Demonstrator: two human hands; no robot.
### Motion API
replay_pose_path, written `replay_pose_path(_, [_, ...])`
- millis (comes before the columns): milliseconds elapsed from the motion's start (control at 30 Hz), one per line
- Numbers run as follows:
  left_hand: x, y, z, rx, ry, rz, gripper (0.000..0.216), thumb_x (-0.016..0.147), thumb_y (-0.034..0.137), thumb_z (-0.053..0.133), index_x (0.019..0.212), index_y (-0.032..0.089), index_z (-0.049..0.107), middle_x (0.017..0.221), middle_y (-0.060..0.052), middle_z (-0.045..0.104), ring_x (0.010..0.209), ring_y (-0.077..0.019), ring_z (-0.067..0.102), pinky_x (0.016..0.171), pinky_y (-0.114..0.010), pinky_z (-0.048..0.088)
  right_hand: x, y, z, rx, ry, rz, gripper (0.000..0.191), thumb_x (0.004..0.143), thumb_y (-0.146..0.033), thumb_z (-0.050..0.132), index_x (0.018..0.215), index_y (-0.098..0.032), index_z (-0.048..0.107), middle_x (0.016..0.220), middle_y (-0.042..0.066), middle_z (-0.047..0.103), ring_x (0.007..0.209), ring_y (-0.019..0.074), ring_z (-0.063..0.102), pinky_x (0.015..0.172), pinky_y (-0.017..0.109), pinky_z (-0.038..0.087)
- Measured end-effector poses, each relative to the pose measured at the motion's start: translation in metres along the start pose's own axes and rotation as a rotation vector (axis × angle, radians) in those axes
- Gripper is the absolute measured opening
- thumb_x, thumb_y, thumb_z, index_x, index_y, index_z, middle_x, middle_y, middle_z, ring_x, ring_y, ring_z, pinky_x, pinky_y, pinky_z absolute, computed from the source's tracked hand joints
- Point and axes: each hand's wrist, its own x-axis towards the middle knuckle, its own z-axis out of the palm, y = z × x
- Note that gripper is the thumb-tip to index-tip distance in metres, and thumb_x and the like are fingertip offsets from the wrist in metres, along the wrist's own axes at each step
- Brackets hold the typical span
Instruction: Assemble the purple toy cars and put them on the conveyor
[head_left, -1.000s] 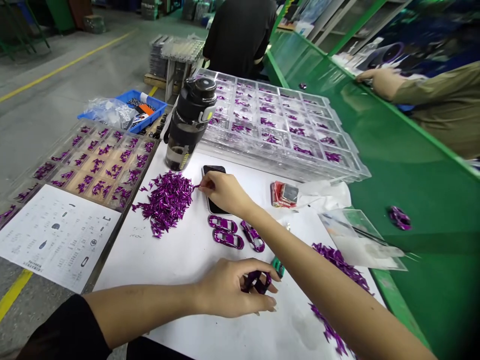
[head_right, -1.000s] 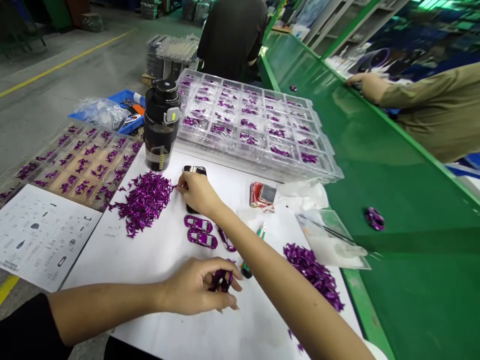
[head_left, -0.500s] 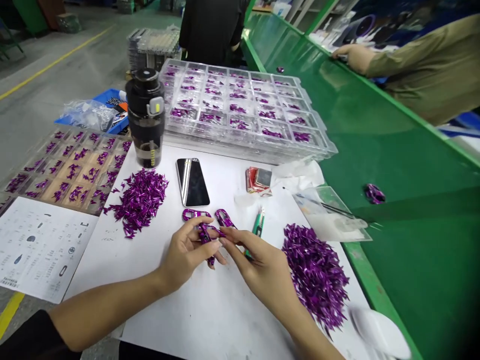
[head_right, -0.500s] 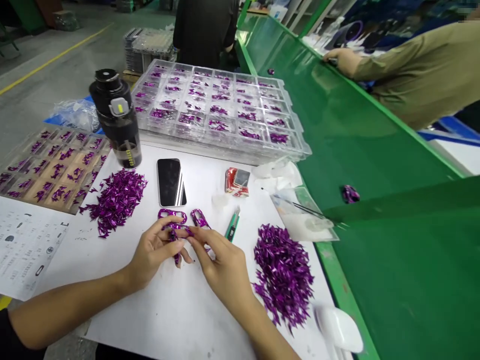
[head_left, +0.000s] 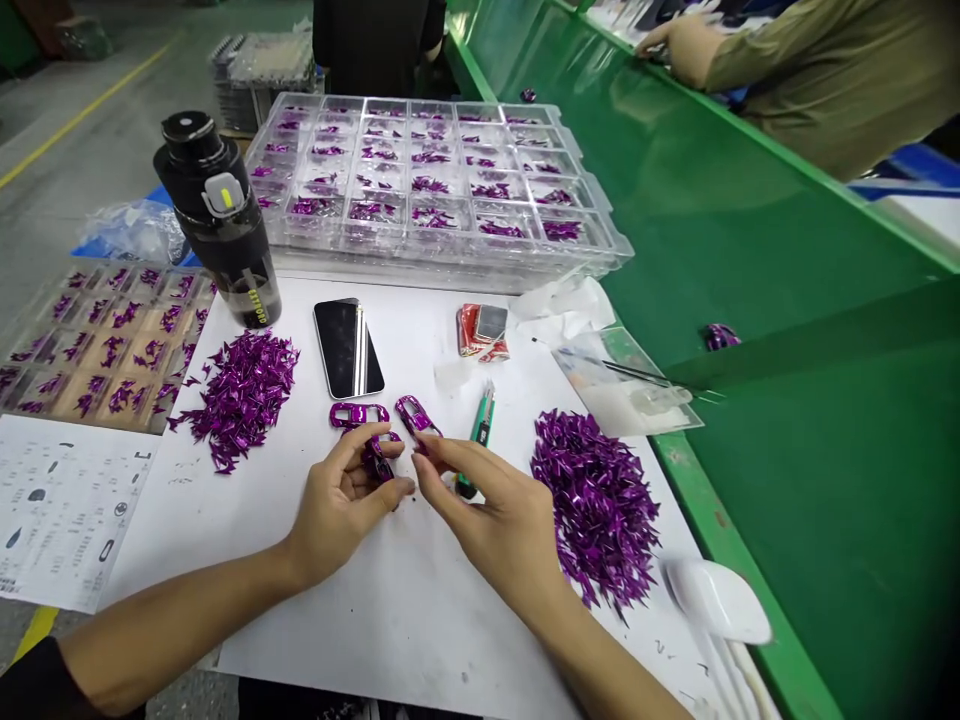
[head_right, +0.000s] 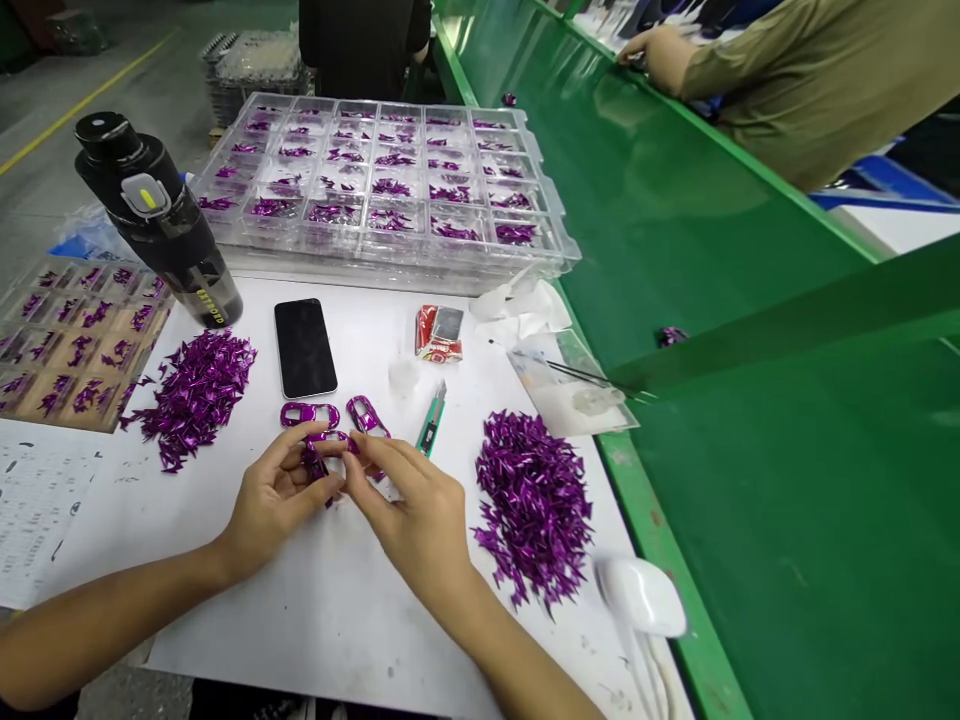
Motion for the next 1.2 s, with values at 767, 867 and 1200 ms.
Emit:
replay_pose_path(767, [0.002,-0.002,-0.007,0.234,-0.118,0.118,0.058,0.090,0.018,0.064,0.147,0.024,0.053,0.115,-0.007,0.075,0.107,-0.0220,0.072,0.097,-0.033,0.057,-0.010,-0.008,0.013,0.053,0.005,-0.034,0.021,0.090,-0.021,0.070,0.108,-0.029,0.077,0.113,0.006,0.076,0.108,0.0253,0.072,0.095,0.043,0.063])
replay_pose_path(867, [0.004,0.005,-0.012,0.214,-0.237,0.078,0.088,0.087,0.016,0.067,0.162,0.031,0.022,0.104,-0.004,0.074,0.099,-0.0196,0.072,0.093,-0.032,0.057,-0.002,-0.004,0.004,0.181,-0.216,0.068,0.038,0.091,-0.028,0.069,0.129,-0.030,0.067,0.125,0.005,0.073,0.117,0.0253,0.070,0.099,0.043,0.061])
replay_pose_path(1200, [0.005,0.013,-0.010,0.173,-0.253,-0.011,0.099,0.086,0.014,0.065,0.164,0.030,0.006,0.105,-0.003,0.071,0.103,-0.0178,0.071,0.094,-0.031,0.053,0.001,-0.012,0.006,0.157,-0.313,0.223,0.031,0.094,-0.029,0.061,0.123,-0.024,0.070,0.112,0.003,0.078,0.104,0.0237,0.075,0.086,0.035,0.065])
